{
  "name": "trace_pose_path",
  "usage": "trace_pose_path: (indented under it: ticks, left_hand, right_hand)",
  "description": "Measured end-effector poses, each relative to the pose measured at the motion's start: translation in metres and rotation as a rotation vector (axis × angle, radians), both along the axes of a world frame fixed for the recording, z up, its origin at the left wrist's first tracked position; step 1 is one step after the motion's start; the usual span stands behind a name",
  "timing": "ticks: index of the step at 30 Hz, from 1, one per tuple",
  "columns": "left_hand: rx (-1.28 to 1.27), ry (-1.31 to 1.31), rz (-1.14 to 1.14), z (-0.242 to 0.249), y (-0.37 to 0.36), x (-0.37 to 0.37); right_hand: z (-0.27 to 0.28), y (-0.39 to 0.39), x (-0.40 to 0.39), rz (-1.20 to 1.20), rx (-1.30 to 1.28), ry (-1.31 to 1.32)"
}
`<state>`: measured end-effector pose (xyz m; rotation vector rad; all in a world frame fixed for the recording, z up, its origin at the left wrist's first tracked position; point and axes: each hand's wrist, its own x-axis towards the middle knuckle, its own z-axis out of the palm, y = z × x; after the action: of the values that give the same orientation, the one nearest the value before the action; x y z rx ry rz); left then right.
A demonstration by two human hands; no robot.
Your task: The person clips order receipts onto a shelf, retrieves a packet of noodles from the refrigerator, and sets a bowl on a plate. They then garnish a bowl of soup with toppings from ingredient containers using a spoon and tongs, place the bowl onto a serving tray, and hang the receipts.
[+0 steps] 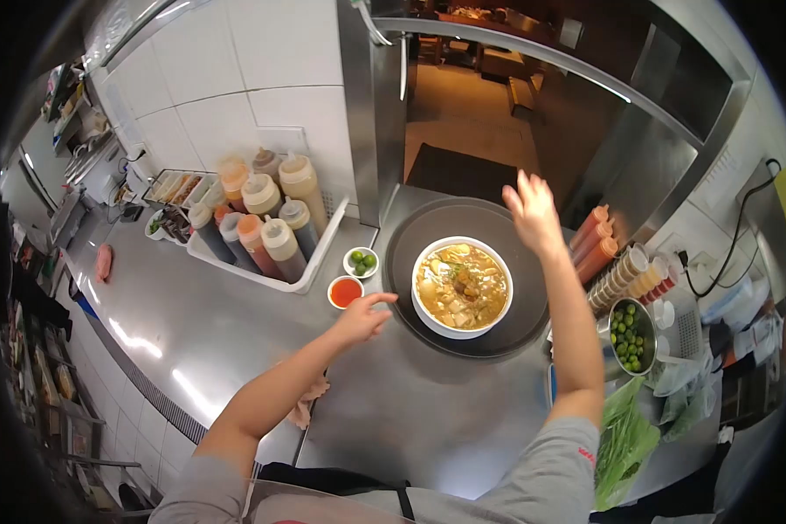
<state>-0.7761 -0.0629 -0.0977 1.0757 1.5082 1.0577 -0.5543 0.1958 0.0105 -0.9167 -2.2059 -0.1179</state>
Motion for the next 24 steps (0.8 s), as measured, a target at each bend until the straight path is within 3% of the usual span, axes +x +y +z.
trace_pose_path:
  ticks: [1,3,5,9,12,14,17,24]
  left_hand:
    - [0.208,0.217,0.041,-0.010,-0.020,-0.014]
    - [0.261,0.475,0.332,-0.003,-0.071,-0.037]
    - [0.356,0.736,0.494,-0.024,-0.121,-0.079]
    - [-0.013,1.179,0.673,-0.060,-0.221,-0.158]
    - [-0.125,1.241,0.829,-0.068,-0.251,-0.173]
    - [-0.125,1.232,0.847,-0.060,-0.252,-0.170]
    - [-0.112,1.190,0.849,-0.058,-0.250,-0.166]
    - [-0.072,1.129,0.840,-0.057,-0.254,-0.169]
  right_hand:
    - [0.048,-0.018,-0.020,-0.017,0.330,0.015]
    - [0.126,-0.039,-0.053,0.083,0.520,0.086]
    - [0.176,-0.047,-0.085,0.263,0.430,0.125]
    - [0.223,-0.064,-0.183,0.348,0.703,0.039]
    - [0.240,-0.077,-0.262,0.323,0.814,-0.091]
    - [0.252,-0.089,-0.309,0.167,0.632,-0.253]
    - [0.271,-0.094,-0.369,0.043,0.560,-0.253]
    - [0.310,-0.090,-0.429,-0.111,0.580,-0.305]
